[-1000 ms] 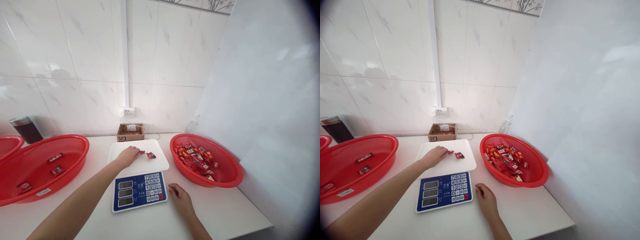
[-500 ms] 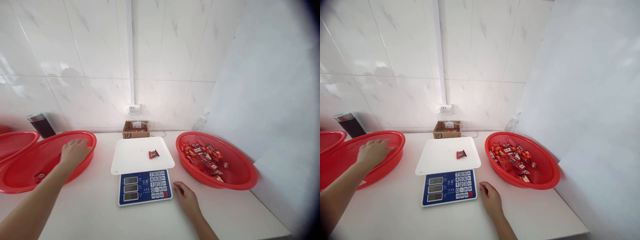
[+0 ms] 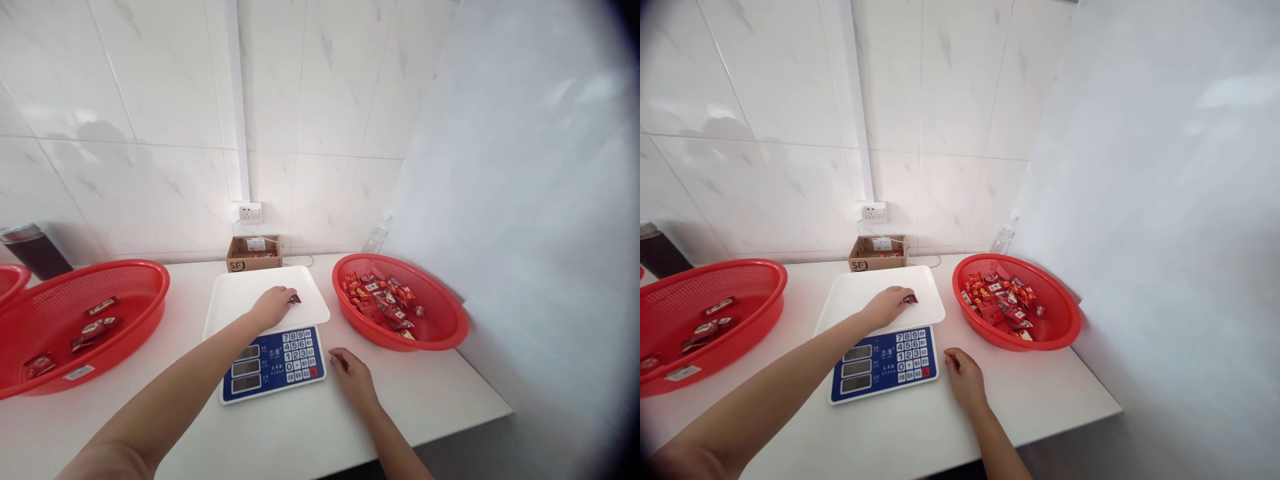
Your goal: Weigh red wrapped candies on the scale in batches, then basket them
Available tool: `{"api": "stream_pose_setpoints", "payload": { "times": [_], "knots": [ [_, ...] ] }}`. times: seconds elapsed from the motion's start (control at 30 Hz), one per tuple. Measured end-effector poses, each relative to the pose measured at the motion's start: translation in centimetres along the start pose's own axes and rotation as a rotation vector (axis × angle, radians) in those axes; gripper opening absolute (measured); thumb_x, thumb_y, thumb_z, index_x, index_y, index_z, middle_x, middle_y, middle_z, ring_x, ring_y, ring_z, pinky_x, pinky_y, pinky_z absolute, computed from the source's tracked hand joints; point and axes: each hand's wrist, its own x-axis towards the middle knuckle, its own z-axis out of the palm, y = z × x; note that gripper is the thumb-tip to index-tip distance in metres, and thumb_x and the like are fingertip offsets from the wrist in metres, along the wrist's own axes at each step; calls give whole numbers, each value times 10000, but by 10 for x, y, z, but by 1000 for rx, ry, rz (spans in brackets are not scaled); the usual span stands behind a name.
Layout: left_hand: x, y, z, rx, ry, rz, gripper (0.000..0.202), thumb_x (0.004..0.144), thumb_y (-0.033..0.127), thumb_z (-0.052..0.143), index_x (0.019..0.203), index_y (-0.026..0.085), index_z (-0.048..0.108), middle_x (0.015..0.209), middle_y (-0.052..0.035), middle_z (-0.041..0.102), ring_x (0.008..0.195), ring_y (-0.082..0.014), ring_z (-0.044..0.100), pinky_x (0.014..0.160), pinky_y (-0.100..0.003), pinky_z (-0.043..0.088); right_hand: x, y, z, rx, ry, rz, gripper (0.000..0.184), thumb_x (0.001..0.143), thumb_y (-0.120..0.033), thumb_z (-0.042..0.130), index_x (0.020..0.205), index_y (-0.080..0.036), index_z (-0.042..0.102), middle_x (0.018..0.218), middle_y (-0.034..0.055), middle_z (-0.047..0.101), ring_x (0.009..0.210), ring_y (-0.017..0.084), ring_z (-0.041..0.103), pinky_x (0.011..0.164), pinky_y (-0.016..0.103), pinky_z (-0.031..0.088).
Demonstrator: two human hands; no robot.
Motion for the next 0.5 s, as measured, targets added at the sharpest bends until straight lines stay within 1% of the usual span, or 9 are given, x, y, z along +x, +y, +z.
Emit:
{"api": "stream_pose_setpoints", "payload": {
  "times": [0.07,0.13,0.2,0.27,0.3,0.33,0.37,0.43,0.5],
  "knots": [
    [-2,-5,-4,-1,33,-13,299,760,95,412,943,206,620,935,-53,592,869,-162,577,811,-301,464,0,2,0,-5,-13,7,238,774,-355,468,863,-226,647,879,33,692,799,194,630,753,313,488],
    [-12,-15,-16,11,96,-47,336,756,65,374,942,200,619,960,-65,558,907,-167,549,843,-311,449,0,4,1,-5,-24,6,246,777,-356,465,877,-220,644,880,37,690,794,191,627,753,315,486],
    [-31,-31,-36,37,180,-110,373,757,53,347,992,185,606,1011,-88,529,987,-190,501,896,-343,419,1,6,1,-7,-30,-3,249,778,-359,465,879,-218,644,876,37,689,792,188,625,753,314,485],
    [-57,-53,-61,89,289,-203,382,762,68,350,1038,170,593,1082,-112,495,1042,-220,454,926,-387,393,0,6,1,-18,-33,-10,254,779,-365,463,880,-220,645,873,35,688,790,185,624,750,311,484],
    [-72,-65,-74,160,411,-269,359,763,89,370,1012,185,609,1067,-100,500,1021,-216,460,908,-378,406,0,6,1,-27,-35,-11,258,780,-370,462,881,-221,646,872,34,689,786,183,624,747,310,485],
    [-88,-79,-87,233,502,-335,329,764,112,388,984,180,623,1037,-94,507,985,-211,469,894,-374,416,0,5,0,-36,-38,-13,262,780,-376,462,882,-221,647,869,34,689,779,182,623,743,310,486],
    [-103,-94,-100,298,560,-405,307,774,144,399,978,167,628,1023,-92,512,972,-212,467,893,-383,418,1,5,0,-45,-40,-13,266,780,-382,462,883,-220,648,865,34,690,772,182,623,739,310,486],
    [-134,-121,-123,410,583,-559,312,790,196,400,998,144,627,1019,-97,519,999,-236,448,893,-426,415,2,6,-1,-59,-46,-12,272,777,-390,464,883,-219,648,862,35,690,765,182,623,738,312,487],
    [-159,-142,-138,447,481,-749,337,793,243,402,1038,144,612,1063,-111,522,997,-266,457,822,-461,446,3,7,0,-68,-52,-6,276,779,-394,462,889,-219,645,870,35,689,772,183,623,745,317,485]
  ]
}}
